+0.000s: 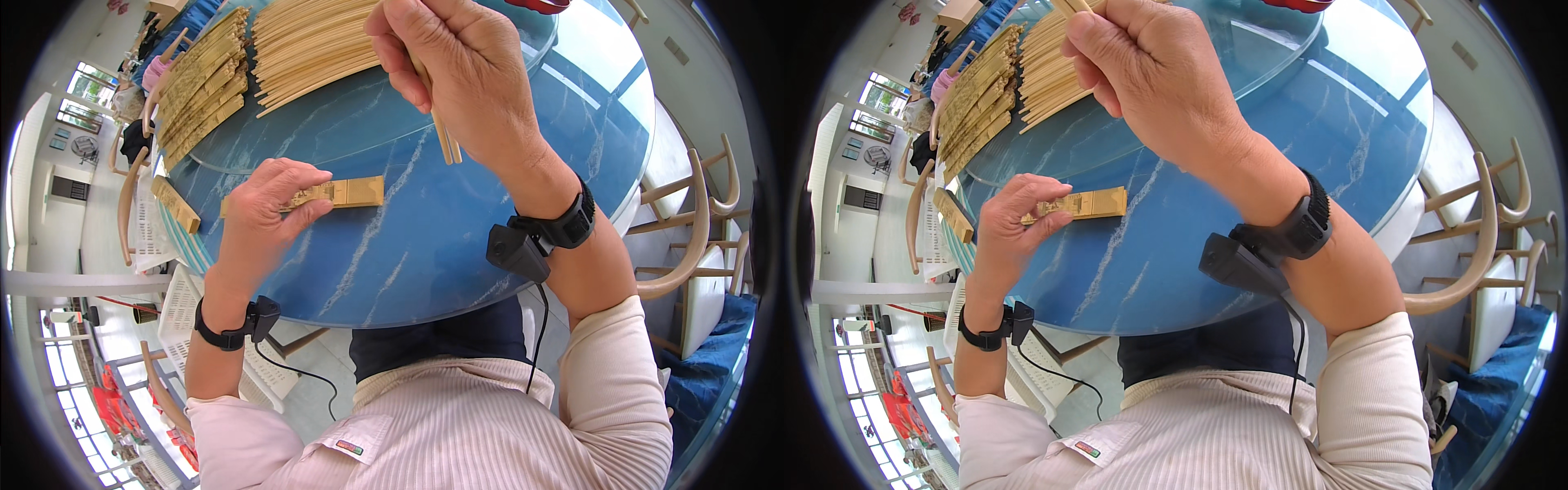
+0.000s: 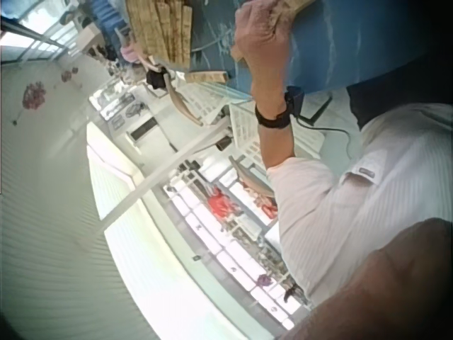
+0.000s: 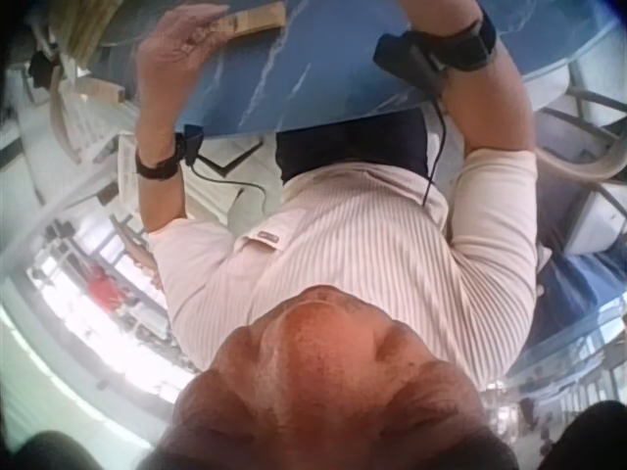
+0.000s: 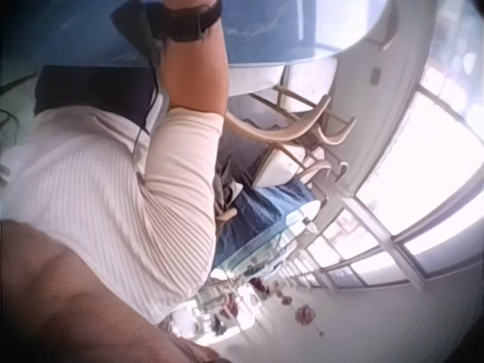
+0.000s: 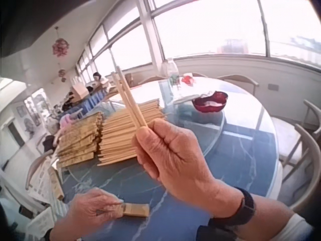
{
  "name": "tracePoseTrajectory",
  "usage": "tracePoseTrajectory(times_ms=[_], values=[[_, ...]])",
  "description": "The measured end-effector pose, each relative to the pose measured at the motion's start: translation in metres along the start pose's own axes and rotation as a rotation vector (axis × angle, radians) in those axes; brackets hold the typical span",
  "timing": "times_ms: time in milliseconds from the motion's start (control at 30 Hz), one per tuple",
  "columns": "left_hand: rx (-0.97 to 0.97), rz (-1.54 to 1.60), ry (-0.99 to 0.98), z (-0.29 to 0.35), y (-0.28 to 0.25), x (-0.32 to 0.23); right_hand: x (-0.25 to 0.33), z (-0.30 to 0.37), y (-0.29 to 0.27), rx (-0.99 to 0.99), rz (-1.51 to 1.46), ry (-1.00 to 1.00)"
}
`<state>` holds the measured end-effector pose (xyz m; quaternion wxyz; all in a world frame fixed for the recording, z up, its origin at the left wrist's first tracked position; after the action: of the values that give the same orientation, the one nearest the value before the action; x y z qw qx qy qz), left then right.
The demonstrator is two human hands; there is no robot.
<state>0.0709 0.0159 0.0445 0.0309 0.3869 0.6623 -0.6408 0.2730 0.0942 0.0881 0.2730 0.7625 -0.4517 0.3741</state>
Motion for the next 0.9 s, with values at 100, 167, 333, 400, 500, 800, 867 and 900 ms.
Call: tracePoseTrajectory(times_ms=[100, 167, 333, 400, 500, 800, 867, 900], values=[[0.068, -0.205, 0.109, -0.002, 0.02, -0.005, -0.006, 0.003, 0.006, -0.069, -0.011, -0.024], [0.125, -0.29, 0.118, -0.005, 0.029, -0.004, -0.01, 0.006, 0.008, -0.112, 0.11, -0.064], [0.203, -0.365, 0.089, -0.01, 0.037, -0.002, -0.01, 0.007, 0.005, -0.142, 0.241, -0.087], [0.216, -0.375, 0.104, -0.012, 0.038, -0.001, -0.01, 0.006, 0.004, -0.132, 0.228, -0.059], [0.192, -0.295, 0.104, -0.013, 0.035, 0.005, -0.02, 0.003, 0.004, -0.082, 0.225, 0.029], [0.075, -0.22, 0.008, -0.005, -0.006, -0.005, -0.063, 0.023, 0.035, 0.287, 0.295, 0.548], [0.023, -0.258, 0.037, -0.007, -0.013, -0.013, -0.057, 0.025, 0.041, 0.318, 0.267, 0.539], [-0.013, -0.257, 0.051, -0.008, -0.017, -0.018, -0.054, 0.024, 0.043, 0.337, 0.255, 0.53]])
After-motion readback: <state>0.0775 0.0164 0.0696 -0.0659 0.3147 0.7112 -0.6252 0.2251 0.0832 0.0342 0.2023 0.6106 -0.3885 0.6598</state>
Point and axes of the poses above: each hand's wrist, its own z-axis away from the middle knuckle, its own y-axis out of the palm, x = y × z, the point moved 10 cm from there along -z, towards the middle knuckle, and after that the axes turned 8 degrees about x, right-handed, at the moved point
